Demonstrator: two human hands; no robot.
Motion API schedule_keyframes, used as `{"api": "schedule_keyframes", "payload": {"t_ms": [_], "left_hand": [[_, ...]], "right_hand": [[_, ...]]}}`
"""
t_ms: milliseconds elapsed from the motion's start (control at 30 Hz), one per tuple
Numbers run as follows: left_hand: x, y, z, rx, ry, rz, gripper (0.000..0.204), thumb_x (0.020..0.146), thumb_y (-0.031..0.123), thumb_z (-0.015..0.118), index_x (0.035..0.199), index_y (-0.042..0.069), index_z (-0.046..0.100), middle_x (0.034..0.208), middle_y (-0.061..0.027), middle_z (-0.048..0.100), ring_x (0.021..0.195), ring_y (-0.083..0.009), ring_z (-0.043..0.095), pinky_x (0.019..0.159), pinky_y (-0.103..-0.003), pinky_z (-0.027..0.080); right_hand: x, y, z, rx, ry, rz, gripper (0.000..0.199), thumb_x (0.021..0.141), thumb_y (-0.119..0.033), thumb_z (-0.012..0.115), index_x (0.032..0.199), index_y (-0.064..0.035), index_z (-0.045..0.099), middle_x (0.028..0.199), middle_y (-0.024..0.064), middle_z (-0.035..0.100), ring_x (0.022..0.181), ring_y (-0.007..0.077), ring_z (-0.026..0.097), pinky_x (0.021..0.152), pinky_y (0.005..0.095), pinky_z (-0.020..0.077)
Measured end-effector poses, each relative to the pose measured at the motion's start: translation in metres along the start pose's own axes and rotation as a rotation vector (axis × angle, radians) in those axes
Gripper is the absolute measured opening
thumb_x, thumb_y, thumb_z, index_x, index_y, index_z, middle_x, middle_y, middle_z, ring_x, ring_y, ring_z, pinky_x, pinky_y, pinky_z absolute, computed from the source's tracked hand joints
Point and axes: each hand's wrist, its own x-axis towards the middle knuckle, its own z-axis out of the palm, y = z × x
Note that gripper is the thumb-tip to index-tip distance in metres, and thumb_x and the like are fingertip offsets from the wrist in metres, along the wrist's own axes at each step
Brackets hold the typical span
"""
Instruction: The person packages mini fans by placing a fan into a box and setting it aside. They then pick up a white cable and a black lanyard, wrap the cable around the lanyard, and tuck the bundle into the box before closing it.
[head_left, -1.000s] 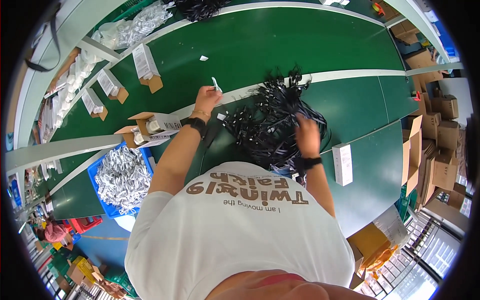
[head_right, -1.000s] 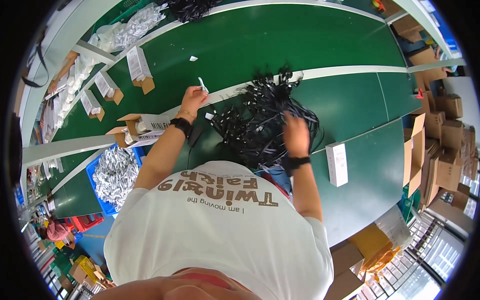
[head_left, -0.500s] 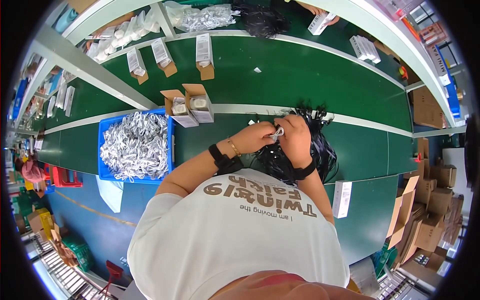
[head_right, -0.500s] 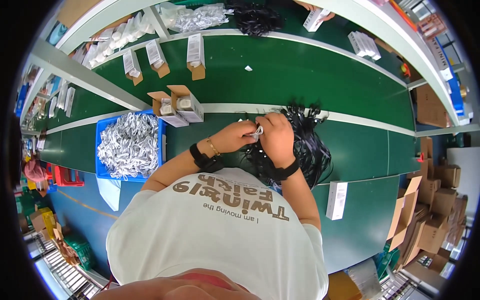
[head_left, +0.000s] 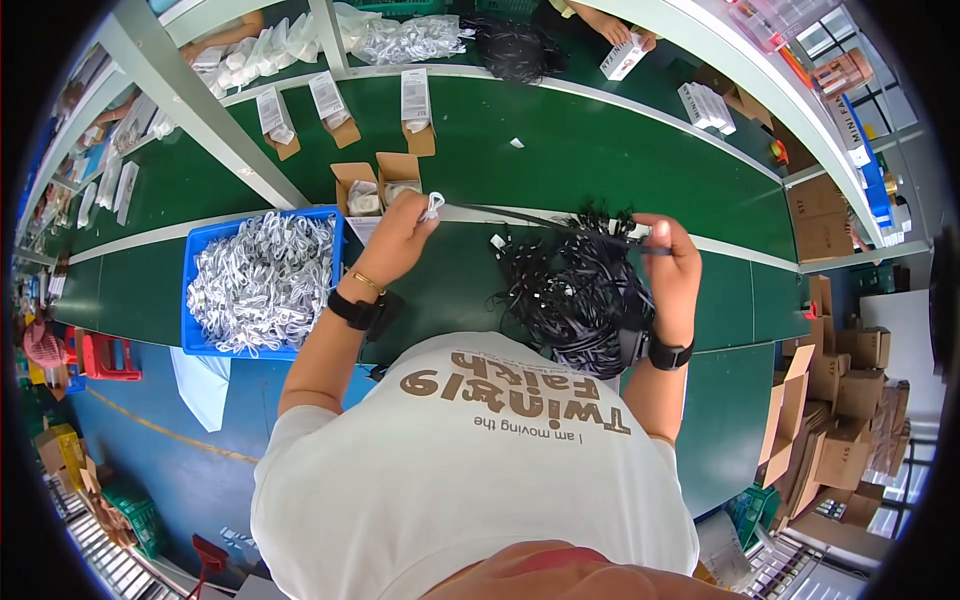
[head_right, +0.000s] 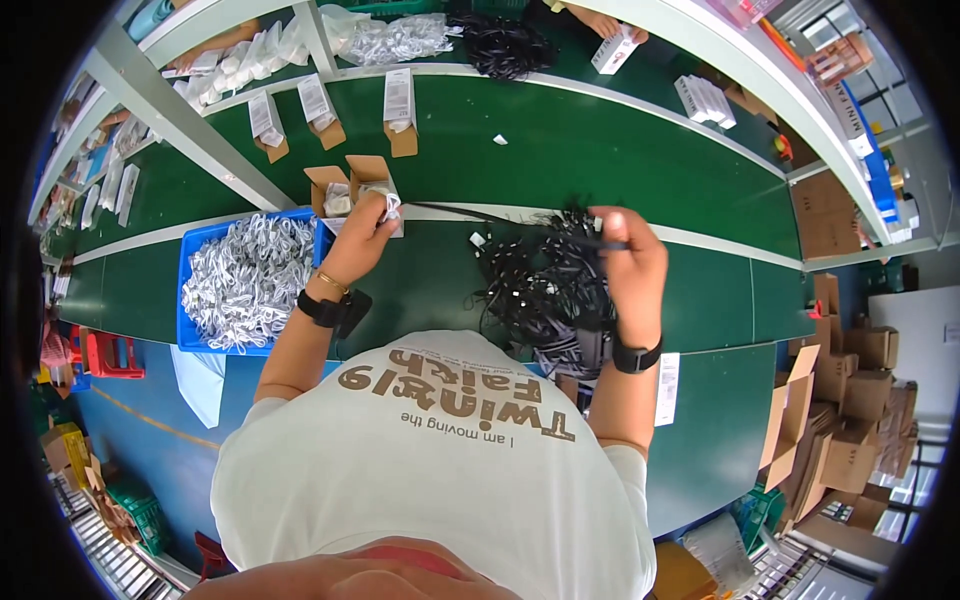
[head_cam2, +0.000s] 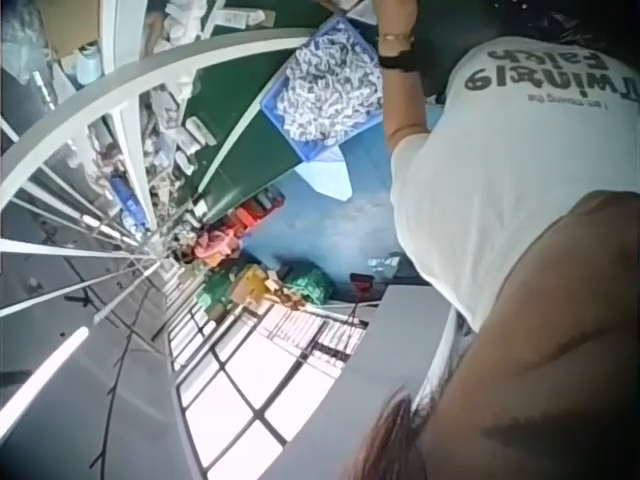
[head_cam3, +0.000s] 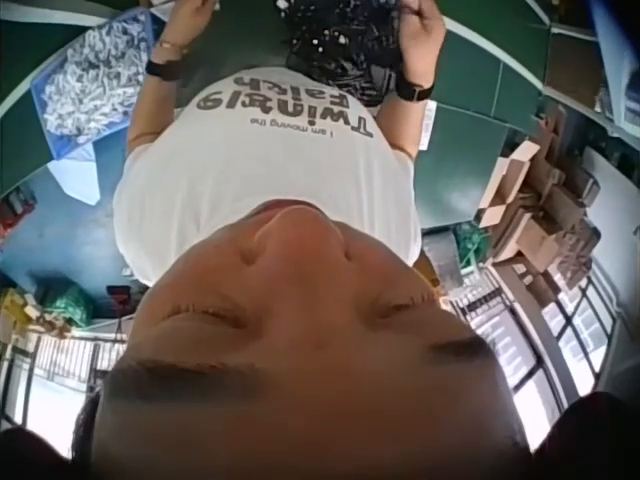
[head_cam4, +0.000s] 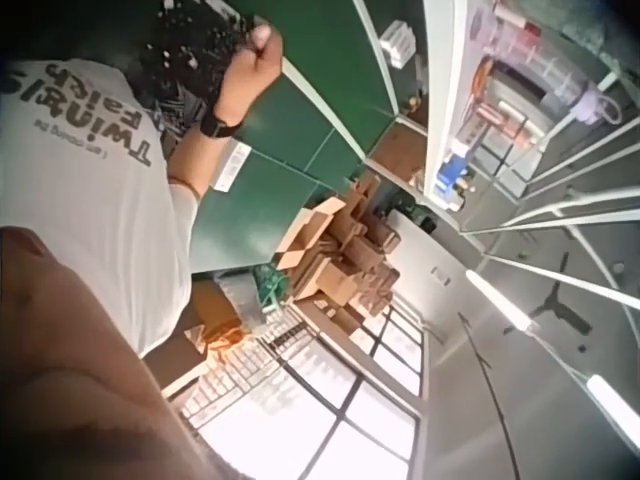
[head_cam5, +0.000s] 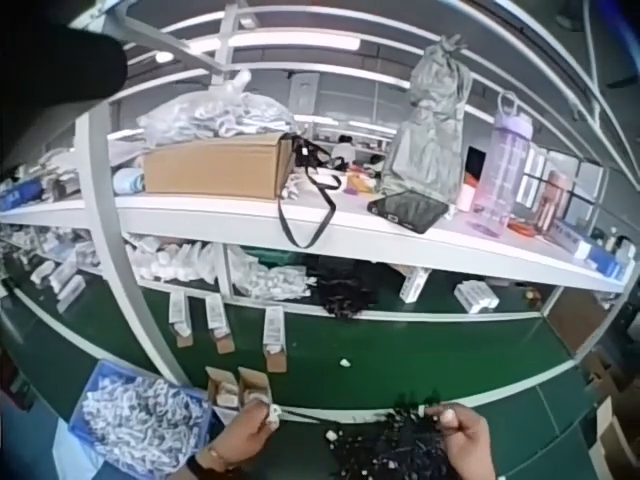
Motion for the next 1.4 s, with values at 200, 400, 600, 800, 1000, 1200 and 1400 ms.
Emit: {"api": "schedule_keyframes", "payload": {"t_ms": [200, 400, 600, 800, 1000, 1200, 1400], "left_hand": [[0.025, 0.045, 0.041, -0.536, 0.049, 0.164, 0.016, 0.09, 0.01, 0.049, 0.105, 0.004, 0.049, 0.102, -0.008, 0.055, 0.094, -0.0186, 0.052, 0.084, -0.031, 0.041], [0.007, 0.085, 0.073, -1.242, -0.659, 0.054, 0.016, 0.09, 0.009, 0.049, 0.106, 0.005, 0.048, 0.1, -0.0054, 0.054, 0.092, -0.0163, 0.055, 0.085, -0.029, 0.042], [-0.009, 0.052, 0.043, -1.28, -0.876, 0.03, 0.023, 0.095, 0.025, 0.048, 0.102, 0.004, 0.05, 0.087, -0.0022, 0.054, 0.083, -0.0143, 0.056, 0.079, -0.029, 0.046], [-0.035, 0.04, 0.026, -1.351, -1.08, -0.113, 0.014, 0.091, 0.017, 0.053, 0.094, 0.004, 0.052, 0.104, -0.0071, 0.05, 0.098, -0.0196, 0.054, 0.091, -0.035, 0.04], [-0.003, 0.048, 0.011, -0.345, -0.159, 0.387, 0.013, 0.088, 0.017, 0.058, 0.095, 0.007, 0.055, 0.12, -0.0098, 0.046, 0.114, -0.0211, 0.043, 0.092, -0.036, 0.039], [0.024, 0.102, 0.013, -0.871, -0.816, 0.473, 0.024, 0.088, 0.025, 0.059, 0.098, 0.004, 0.055, 0.136, -0.0149, 0.038, 0.111, -0.0245, 0.047, 0.095, -0.038, 0.036], [0.013, 0.093, 0.053, -1.119, -1.198, 0.411, 0.031, 0.089, 0.031, 0.057, 0.099, 0.002, 0.055, 0.125, -0.0129, 0.045, 0.103, -0.0213, 0.049, 0.092, -0.037, 0.037]], "right_hand": [[-0.021, -0.084, 0.014, 0.695, -0.652, -0.183, 0.053, 0.091, -0.047, 0.048, 0.106, 0.0034, 0.059, 0.1, 0.0163, 0.063, 0.088, 0.0241, 0.064, 0.073, 0.0329, 0.0525], [-0.017, -0.083, 0.005, 0.949, -0.519, -0.37, 0.056, 0.092, -0.05, 0.04, 0.117, -0.0014, 0.053, 0.11, 0.0204, 0.058, 0.089, 0.031, 0.063, 0.073, 0.0383, 0.0533], [-0.016, -0.081, -0.001, 1.274, -0.299, -0.329, 0.065, 0.089, -0.051, 0.047, 0.123, 0.0043, 0.043, 0.127, 0.0256, 0.046, 0.105, 0.0388, 0.056, 0.083, 0.0469, 0.051], [-0.005, -0.066, -0.01, 0.874, 0.208, -0.378, 0.062, 0.089, -0.047, 0.051, 0.128, 0.0006, 0.04, 0.133, 0.0229, 0.041, 0.115, 0.0361, 0.05, 0.089, 0.0477, 0.0482], [-0.029, -0.08, 0.014, 0.663, -0.381, -0.111, 0.046, 0.093, -0.031, 0.049, 0.122, 0.0034, 0.046, 0.127, 0.0219, 0.047, 0.107, 0.03, 0.056, 0.086, 0.0401, 0.0488], [-0.023, -0.08, 0.018, 0.807, -0.791, -0.134, 0.042, 0.093, -0.025, 0.048, 0.123, 0.0048, 0.044, 0.121, 0.0232, 0.05, 0.094, 0.0263, 0.061, 0.072, 0.0332, 0.0538], [-0.01, -0.069, 0.0, 1.135, -0.297, -0.026, 0.047, 0.093, -0.019, 0.047, 0.132, 0.0045, 0.035, 0.136, 0.0233, 0.037, 0.097, 0.0242, 0.061, 0.071, 0.0286, 0.0555]]}}
